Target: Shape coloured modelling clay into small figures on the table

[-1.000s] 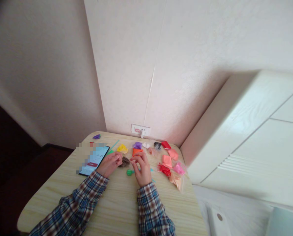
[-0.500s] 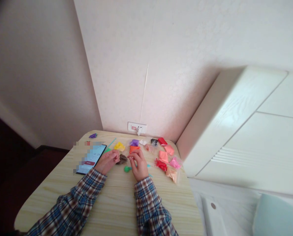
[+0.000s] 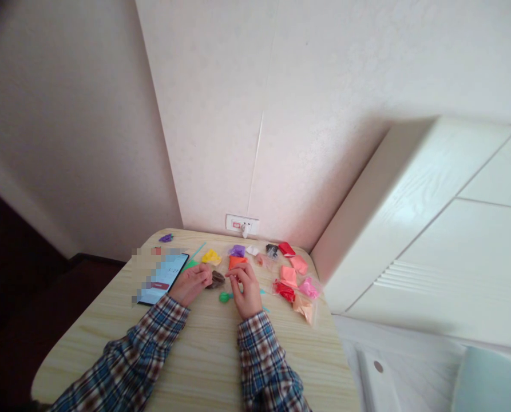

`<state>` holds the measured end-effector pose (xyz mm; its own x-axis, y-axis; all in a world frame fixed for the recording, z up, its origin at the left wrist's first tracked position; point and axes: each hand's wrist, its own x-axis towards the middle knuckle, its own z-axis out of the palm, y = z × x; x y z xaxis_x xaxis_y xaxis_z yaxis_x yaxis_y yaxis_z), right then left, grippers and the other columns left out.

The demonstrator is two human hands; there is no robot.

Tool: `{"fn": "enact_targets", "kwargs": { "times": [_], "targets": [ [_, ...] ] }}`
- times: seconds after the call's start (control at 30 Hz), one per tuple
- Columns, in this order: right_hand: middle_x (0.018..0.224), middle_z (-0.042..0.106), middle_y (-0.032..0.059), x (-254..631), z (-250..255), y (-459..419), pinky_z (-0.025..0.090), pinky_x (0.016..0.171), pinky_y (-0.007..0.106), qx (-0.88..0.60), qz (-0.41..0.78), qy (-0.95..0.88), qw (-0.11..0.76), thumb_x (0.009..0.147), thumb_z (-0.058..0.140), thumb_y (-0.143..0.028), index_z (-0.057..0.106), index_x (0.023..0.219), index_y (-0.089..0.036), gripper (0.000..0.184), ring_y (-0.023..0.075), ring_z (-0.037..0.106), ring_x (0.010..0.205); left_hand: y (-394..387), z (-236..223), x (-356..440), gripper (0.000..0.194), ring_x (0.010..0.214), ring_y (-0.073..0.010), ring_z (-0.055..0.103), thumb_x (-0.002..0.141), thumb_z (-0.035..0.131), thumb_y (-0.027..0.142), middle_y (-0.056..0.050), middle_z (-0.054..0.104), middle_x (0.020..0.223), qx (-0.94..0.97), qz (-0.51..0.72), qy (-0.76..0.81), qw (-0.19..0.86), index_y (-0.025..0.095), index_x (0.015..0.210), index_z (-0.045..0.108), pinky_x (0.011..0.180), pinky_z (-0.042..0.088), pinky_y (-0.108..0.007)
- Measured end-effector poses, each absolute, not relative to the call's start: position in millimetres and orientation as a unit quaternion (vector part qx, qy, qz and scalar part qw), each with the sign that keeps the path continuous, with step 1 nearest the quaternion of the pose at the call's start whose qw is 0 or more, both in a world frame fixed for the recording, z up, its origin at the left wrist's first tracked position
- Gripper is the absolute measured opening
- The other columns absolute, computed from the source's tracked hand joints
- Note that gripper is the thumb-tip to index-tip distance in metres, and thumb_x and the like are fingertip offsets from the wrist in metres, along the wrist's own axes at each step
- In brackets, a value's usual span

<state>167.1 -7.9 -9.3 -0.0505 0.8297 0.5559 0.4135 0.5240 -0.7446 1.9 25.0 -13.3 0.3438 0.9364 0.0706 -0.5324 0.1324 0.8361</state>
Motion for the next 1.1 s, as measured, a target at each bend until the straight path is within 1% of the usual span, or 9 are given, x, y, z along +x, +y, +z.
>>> {"fn": "enact_targets", "kwargs": {
  "times": [0.13, 0.27, 0.47, 0.63, 0.8, 1.1],
  "targets": [
    [0.087, 0.053, 0.0054, 168.4, -7.8, -7.2, 0.044, 0.068, 0.027, -0.451, 0.202, -0.693, 0.524, 0.085, 0.046, -0.020, 0.063, 0.082, -0.019, 0.017, 0.0163, 0.052, 0.082, 23.4, -12.0, 3.2, 0.023, 0.052, -0.0078, 0.046, 0.059, 0.076, 0.025, 0.002, 0.053, 0.052, 0.414, 0.508, 0.250, 0.713, 0.011, 0.058, 0.058, 0.053, 0.034, -0.022],
    [0.086, 0.053, 0.0052, 169.6, -8.5, -6.8, 0.044, 0.067, 0.027, -0.457, 0.204, -0.691, 0.522, 0.085, 0.046, -0.021, 0.063, 0.083, -0.019, 0.017, 0.0163, 0.052, 0.081, 23.2, -12.0, 3.3, 0.023, 0.051, -0.0079, 0.046, 0.059, 0.076, 0.025, 0.002, 0.054, 0.051, 0.407, 0.511, 0.253, 0.714, 0.010, 0.060, 0.059, 0.052, 0.034, -0.021],
    [0.085, 0.054, 0.0050, 169.3, -9.1, -7.0, 0.044, 0.065, 0.026, -0.461, 0.209, -0.692, 0.515, 0.085, 0.046, -0.021, 0.064, 0.083, -0.019, 0.018, 0.0156, 0.052, 0.078, 24.0, -12.7, 2.9, 0.023, 0.052, -0.0079, 0.048, 0.059, 0.076, 0.028, 0.001, 0.056, 0.054, 0.386, 0.521, 0.251, 0.719, 0.010, 0.066, 0.062, 0.052, 0.035, -0.020],
    [0.084, 0.054, 0.0050, 169.6, -8.7, -6.7, 0.044, 0.065, 0.026, -0.465, 0.209, -0.692, 0.511, 0.085, 0.046, -0.022, 0.064, 0.082, -0.019, 0.018, 0.0153, 0.052, 0.076, 24.4, -14.1, 2.6, 0.023, 0.053, -0.0076, 0.049, 0.059, 0.076, 0.026, 0.000, 0.057, 0.057, 0.375, 0.527, 0.244, 0.723, 0.010, 0.069, 0.064, 0.051, 0.036, -0.020],
    [0.083, 0.054, 0.0047, 170.4, -11.7, -5.4, 0.044, 0.064, 0.026, -0.463, 0.206, -0.696, 0.509, 0.086, 0.046, -0.023, 0.063, 0.082, -0.019, 0.019, 0.0152, 0.053, 0.075, 24.9, -15.4, 2.2, 0.024, 0.052, -0.0063, 0.048, 0.059, 0.076, 0.029, 0.000, 0.057, 0.061, 0.368, 0.532, 0.229, 0.727, 0.011, 0.070, 0.064, 0.052, 0.037, -0.020],
    [0.084, 0.055, 0.0049, 170.4, -11.7, -5.2, 0.044, 0.063, 0.025, -0.466, 0.211, -0.696, 0.504, 0.085, 0.046, -0.022, 0.063, 0.081, -0.019, 0.018, 0.0149, 0.053, 0.075, 25.0, -18.5, 1.9, 0.021, 0.053, -0.0068, 0.049, 0.060, 0.076, 0.023, -0.001, 0.058, 0.062, 0.366, 0.529, 0.229, 0.731, 0.010, 0.071, 0.063, 0.052, 0.037, -0.020]
  ]
}}
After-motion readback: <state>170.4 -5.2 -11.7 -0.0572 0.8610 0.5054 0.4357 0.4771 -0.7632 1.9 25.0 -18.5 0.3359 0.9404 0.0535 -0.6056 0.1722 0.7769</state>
